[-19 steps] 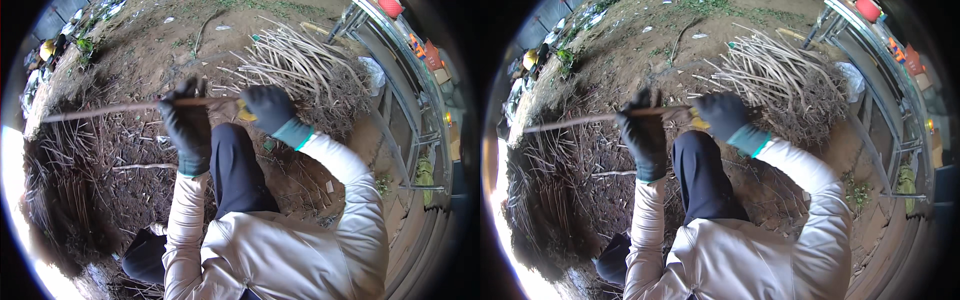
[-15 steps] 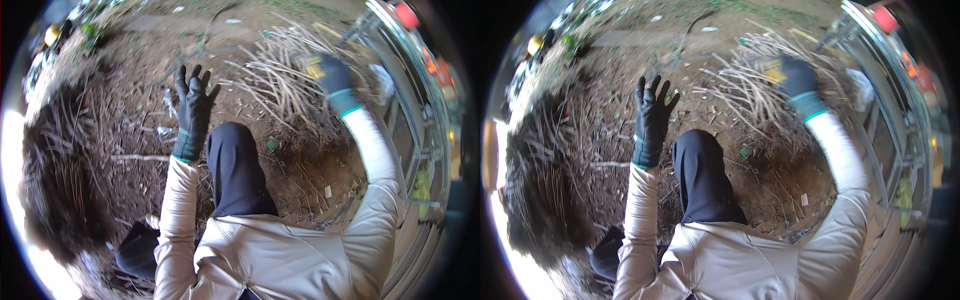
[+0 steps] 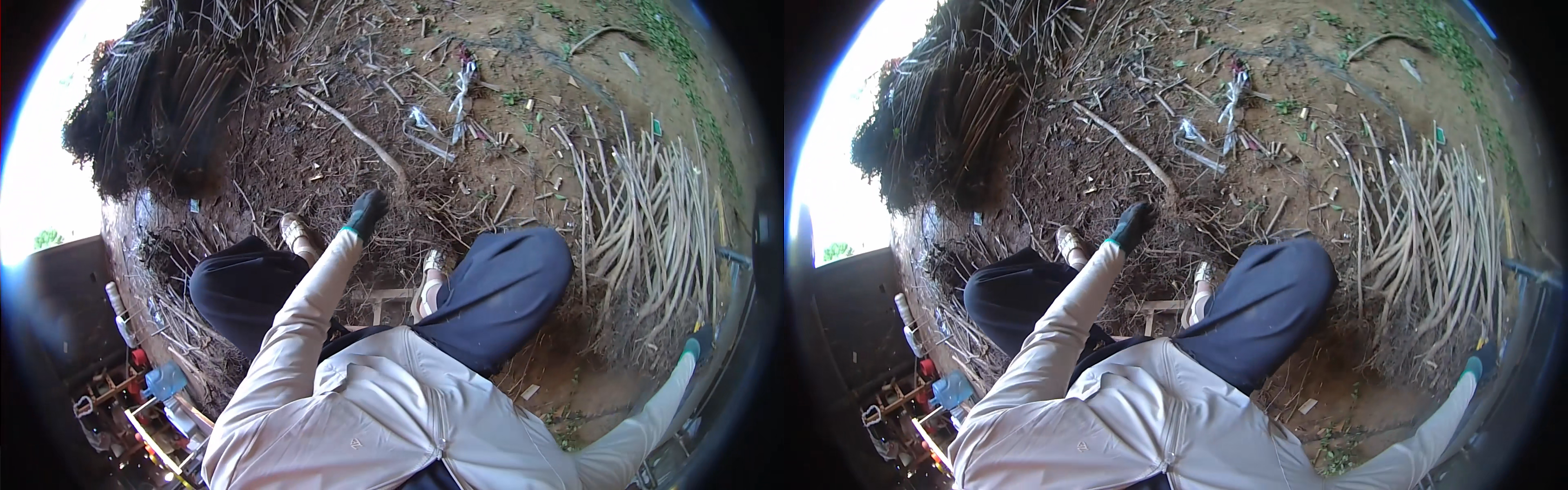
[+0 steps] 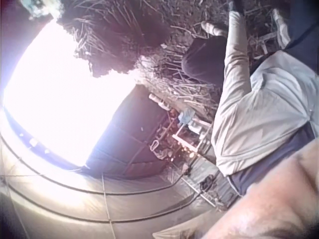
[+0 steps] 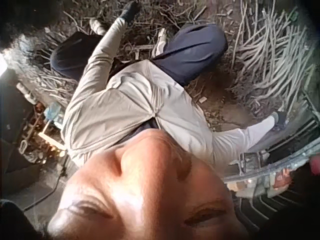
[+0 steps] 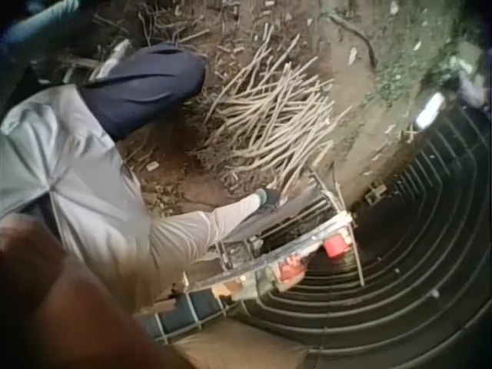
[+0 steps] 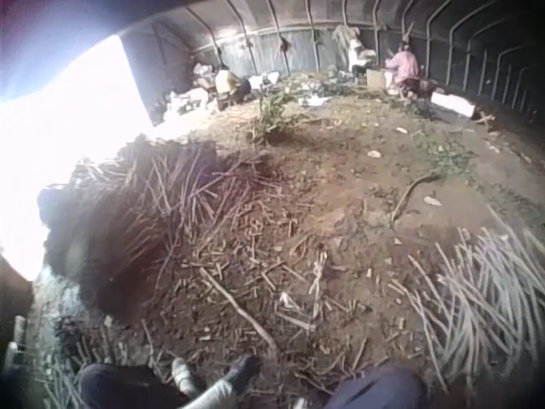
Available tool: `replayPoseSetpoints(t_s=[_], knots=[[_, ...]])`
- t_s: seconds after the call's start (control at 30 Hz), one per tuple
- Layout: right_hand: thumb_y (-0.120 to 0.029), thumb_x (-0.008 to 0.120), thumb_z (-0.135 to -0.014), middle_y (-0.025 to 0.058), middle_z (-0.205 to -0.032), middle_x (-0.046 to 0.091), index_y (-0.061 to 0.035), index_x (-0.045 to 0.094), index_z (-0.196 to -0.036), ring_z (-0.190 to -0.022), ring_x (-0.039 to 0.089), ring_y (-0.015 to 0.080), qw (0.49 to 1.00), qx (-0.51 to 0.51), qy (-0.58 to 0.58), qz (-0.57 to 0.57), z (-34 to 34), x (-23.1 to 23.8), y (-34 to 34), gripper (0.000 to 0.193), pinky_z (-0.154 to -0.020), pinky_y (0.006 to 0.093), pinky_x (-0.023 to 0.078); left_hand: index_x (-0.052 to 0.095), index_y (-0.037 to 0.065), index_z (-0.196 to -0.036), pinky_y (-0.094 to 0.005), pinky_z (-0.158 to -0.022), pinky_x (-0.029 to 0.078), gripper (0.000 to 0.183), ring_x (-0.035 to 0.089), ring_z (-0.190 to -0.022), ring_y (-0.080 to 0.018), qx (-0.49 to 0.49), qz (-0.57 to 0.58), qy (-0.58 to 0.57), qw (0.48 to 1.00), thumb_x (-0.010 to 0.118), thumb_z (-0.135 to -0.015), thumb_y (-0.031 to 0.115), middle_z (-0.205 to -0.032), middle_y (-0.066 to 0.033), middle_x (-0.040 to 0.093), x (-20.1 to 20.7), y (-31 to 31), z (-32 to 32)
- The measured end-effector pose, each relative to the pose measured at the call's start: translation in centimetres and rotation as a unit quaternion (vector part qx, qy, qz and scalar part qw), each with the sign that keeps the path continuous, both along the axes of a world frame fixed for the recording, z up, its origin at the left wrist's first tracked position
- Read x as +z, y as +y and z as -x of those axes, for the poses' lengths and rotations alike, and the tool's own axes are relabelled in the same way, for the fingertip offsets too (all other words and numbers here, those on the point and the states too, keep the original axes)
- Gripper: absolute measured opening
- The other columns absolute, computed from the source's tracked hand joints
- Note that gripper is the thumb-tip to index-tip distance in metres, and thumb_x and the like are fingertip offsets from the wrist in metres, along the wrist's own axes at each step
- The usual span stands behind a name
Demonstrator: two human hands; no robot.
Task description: Trimming and cutting small branches and plant material using garden shears.
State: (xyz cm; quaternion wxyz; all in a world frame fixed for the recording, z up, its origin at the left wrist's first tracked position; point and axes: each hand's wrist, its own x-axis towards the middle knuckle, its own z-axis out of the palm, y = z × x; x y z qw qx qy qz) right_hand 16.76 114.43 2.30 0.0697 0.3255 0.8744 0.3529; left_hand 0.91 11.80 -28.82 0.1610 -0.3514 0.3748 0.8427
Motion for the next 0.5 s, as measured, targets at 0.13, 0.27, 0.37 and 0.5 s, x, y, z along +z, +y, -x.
replayPoseSetpoints(t_s=[0.13,0.27,0.37,0.5], knots=[[-0.016,0.050,-0.088,0.0141,-0.125,0.054,-0.0083,0.049,-0.126,-0.113,0.053,0.0287,0.987,0.119,-0.003,-0.107,2.5,2.1,-10.4,0.039,-0.093,0.0382,0.044,0.045,0.005,-0.123,-0.0327,-0.061,0.045,0.042,0.053,-0.073,-0.0186,-0.067,0.246,-0.011,0.967,0.053,-0.089,0.030,-0.094,-0.0084,0.057,-6.3,1.8,6.4],[-0.014,0.061,-0.080,0.0164,-0.125,0.051,-0.0063,0.047,-0.126,-0.114,0.049,0.0335,0.954,0.267,0.114,0.075,4.7,-1.0,-26.3,0.049,-0.096,0.0421,0.038,0.039,0.005,-0.126,-0.0343,-0.060,0.043,0.051,0.053,-0.080,-0.0214,-0.017,0.310,-0.011,0.951,0.060,-0.086,0.029,-0.099,-0.0112,0.055,-10.3,3.9,9.5],[-0.014,0.064,-0.077,0.0173,-0.124,0.051,-0.0045,0.047,-0.125,-0.115,0.048,0.0345,0.917,0.282,0.115,0.259,7.2,-3.9,-36.4,0.051,-0.097,0.0420,0.037,0.051,0.002,-0.109,-0.0335,-0.059,0.043,0.043,0.054,-0.075,-0.0190,0.019,0.307,-0.073,0.949,0.065,-0.083,0.033,-0.092,-0.0098,0.059,-9.5,3.4,9.7],[-0.013,0.066,-0.078,0.0203,-0.122,0.049,-0.0018,0.045,-0.123,-0.113,0.047,0.0376,0.865,0.336,0.093,0.360,10.8,-6.4,-42.9,0.051,-0.097,0.0430,0.036,0.055,0.008,-0.101,-0.0288,-0.056,0.042,0.025,0.052,-0.065,-0.0146,0.050,0.160,0.022,0.986,0.059,-0.089,0.029,-0.078,-0.0029,0.056,-2.7,0.6,6.9]])
